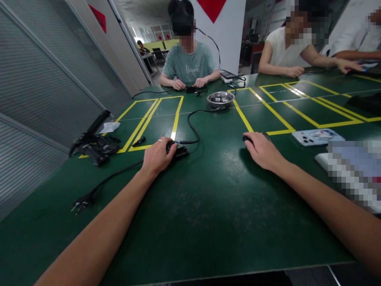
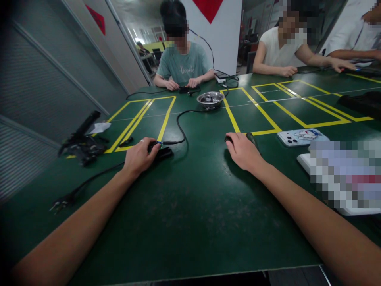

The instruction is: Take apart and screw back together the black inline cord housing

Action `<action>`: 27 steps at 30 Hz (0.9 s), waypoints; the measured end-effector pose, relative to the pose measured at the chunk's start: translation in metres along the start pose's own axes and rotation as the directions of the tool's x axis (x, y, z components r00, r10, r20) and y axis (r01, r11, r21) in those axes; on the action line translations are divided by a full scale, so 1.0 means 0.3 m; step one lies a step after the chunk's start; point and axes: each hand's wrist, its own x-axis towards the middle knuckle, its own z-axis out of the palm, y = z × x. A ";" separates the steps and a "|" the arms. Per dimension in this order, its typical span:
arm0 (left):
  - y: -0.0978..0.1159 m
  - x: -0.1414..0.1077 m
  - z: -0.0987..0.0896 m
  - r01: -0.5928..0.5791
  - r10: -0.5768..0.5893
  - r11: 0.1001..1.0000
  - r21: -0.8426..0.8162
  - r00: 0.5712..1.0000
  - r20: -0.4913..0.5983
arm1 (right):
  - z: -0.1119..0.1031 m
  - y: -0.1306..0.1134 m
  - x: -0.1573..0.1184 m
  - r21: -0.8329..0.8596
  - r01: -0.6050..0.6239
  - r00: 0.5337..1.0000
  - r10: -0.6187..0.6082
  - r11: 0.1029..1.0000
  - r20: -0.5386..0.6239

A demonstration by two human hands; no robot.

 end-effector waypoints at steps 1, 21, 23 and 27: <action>0.002 -0.001 0.002 0.009 -0.009 1.000 -0.004 1.000 -0.007 | 0.013 0.005 -0.001 -0.122 0.062 0.997 -0.055 0.991 0.062; -0.028 -0.021 -0.010 0.101 -0.146 0.978 -0.181 0.956 -0.255 | 0.481 -0.526 0.168 -0.237 0.654 0.732 -0.521 0.719 0.438; -0.025 -0.022 -0.015 0.094 -0.141 0.976 -0.194 0.959 -0.244 | 0.489 -0.503 0.171 -0.256 0.640 0.745 -0.504 0.724 0.436; -0.005 -0.023 -0.018 0.079 -0.130 0.973 -0.215 0.964 -0.232 | 0.384 -0.420 0.119 -0.297 0.606 0.774 -0.463 0.738 0.432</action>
